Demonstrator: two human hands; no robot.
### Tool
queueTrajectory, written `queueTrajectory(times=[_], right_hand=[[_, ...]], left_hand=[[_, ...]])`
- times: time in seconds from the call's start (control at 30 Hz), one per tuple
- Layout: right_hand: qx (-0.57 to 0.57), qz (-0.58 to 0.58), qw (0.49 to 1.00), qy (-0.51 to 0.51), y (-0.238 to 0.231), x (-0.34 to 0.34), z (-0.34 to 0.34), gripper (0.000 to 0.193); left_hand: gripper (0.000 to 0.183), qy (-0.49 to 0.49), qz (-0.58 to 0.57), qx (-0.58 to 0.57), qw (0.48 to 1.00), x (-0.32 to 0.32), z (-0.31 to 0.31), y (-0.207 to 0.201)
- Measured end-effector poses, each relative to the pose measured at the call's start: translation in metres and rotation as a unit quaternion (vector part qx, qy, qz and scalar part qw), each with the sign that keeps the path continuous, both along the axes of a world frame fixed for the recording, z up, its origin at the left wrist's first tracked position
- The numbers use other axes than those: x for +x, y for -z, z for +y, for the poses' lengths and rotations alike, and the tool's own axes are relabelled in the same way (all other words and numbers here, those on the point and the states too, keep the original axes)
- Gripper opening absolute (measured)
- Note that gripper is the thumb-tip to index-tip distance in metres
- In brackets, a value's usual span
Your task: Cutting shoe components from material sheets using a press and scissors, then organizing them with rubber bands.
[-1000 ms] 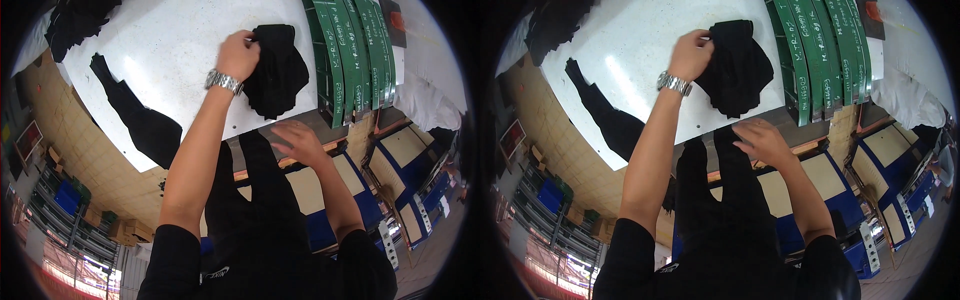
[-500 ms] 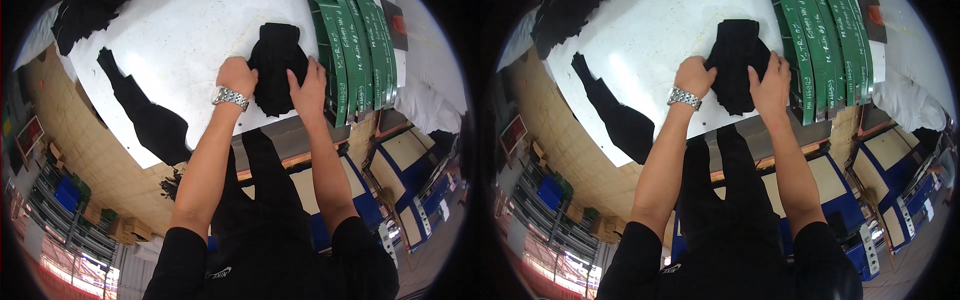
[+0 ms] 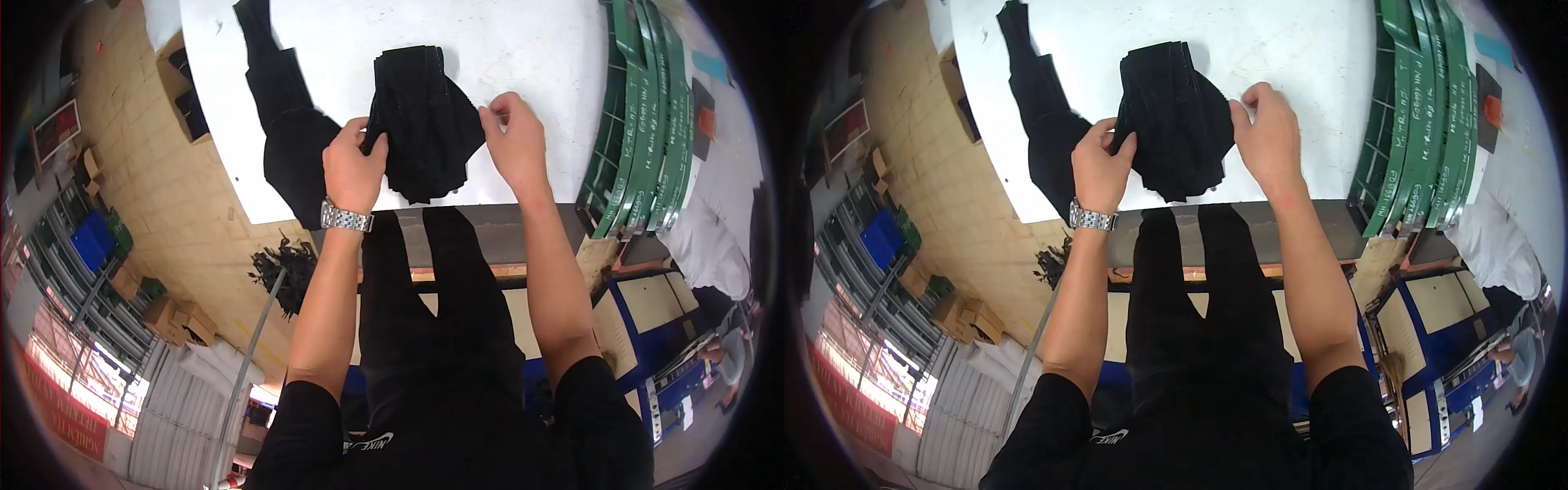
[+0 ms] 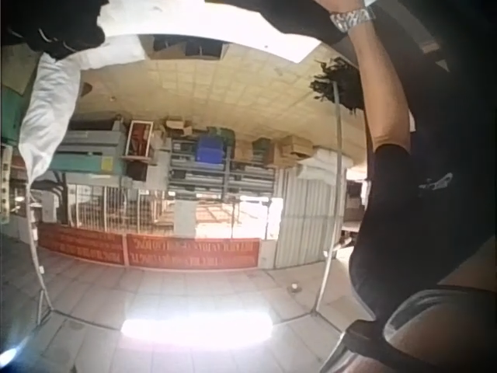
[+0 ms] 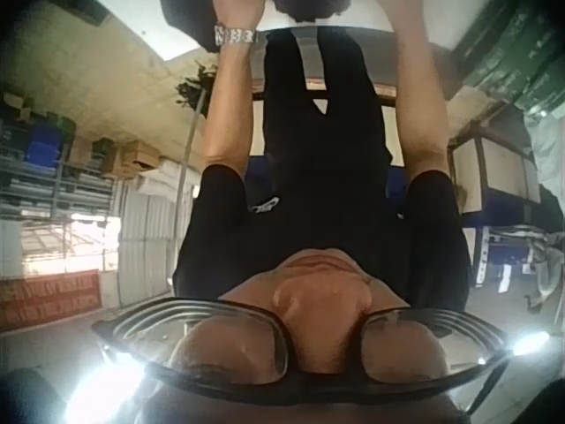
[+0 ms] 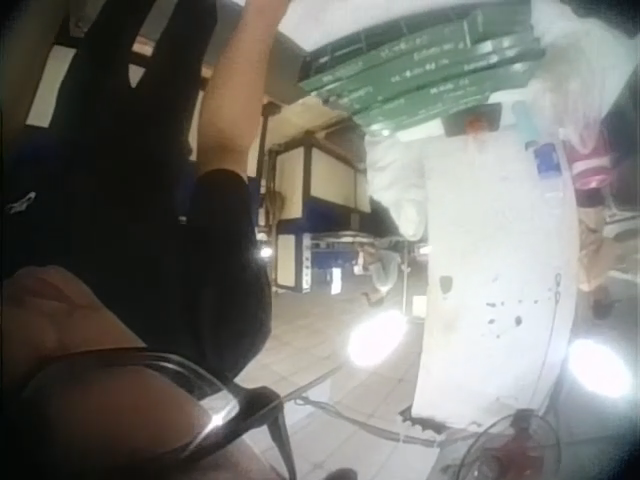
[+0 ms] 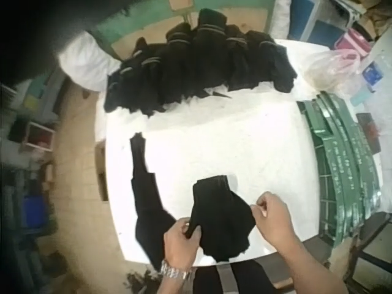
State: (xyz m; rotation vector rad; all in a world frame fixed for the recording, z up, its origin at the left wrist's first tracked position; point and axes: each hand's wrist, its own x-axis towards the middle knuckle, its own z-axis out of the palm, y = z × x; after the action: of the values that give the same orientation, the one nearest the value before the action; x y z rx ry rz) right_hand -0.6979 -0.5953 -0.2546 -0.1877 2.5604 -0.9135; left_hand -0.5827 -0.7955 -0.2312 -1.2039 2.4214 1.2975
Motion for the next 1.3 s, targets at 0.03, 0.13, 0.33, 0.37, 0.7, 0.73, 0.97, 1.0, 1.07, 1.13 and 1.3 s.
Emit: queueTrajectory(times=[0.03,0.13,0.33,0.37,0.7,0.73,0.97,1.0,1.07,1.13,1.3], right_hand=[[-0.004,-0.002,1.0,-0.004,-0.002,0.006,-0.004,0.024],[0.076,-0.02,0.997,0.007,-0.004,0.021,-0.009,0.026],[-0.083,-0.139,0.983,0.087,0.006,0.041,-0.005,0.019],[-0.159,-0.196,0.957,0.145,0.008,0.045,-0.005,0.015],[-0.005,0.191,0.954,-0.232,-0.028,0.061,-0.053,0.049],[-0.009,0.199,0.943,-0.265,-0.025,0.059,-0.053,0.049],[-0.031,0.241,0.93,-0.275,-0.01,0.065,-0.061,0.046],[-0.035,0.251,0.928,-0.273,-0.008,0.065,-0.059,0.046],[-0.039,0.262,0.926,-0.27,-0.006,0.064,-0.055,0.045],[-0.018,0.264,0.913,-0.31,-0.009,0.062,-0.051,0.045],[0.013,0.191,0.932,-0.308,-0.025,0.07,-0.048,0.049]], left_hand=[[0.029,-0.004,0.003,0.0,1.0,0.005,-0.004,0.002],[0.02,0.032,-0.037,-0.033,0.998,0.01,-0.012,0.005],[0.017,0.005,0.028,-0.02,0.999,0.015,-0.006,0.008],[0.015,0.013,0.049,-0.036,0.998,0.014,-0.003,0.007],[0.011,0.096,0.105,-0.109,0.984,0.008,0.017,0.005],[0.011,0.096,0.107,-0.109,0.984,0.006,0.018,0.003],[0.01,0.154,0.091,-0.101,0.979,0.004,0.013,0.001],[0.012,0.133,0.097,-0.053,0.985,0.004,0.011,0.001],[0.014,0.114,0.104,-0.005,0.988,0.007,0.009,0.001],[0.016,-0.011,0.11,0.118,0.987,0.012,0.01,0.0],[0.019,-0.001,0.093,0.089,0.992,0.009,0.015,-0.008]])
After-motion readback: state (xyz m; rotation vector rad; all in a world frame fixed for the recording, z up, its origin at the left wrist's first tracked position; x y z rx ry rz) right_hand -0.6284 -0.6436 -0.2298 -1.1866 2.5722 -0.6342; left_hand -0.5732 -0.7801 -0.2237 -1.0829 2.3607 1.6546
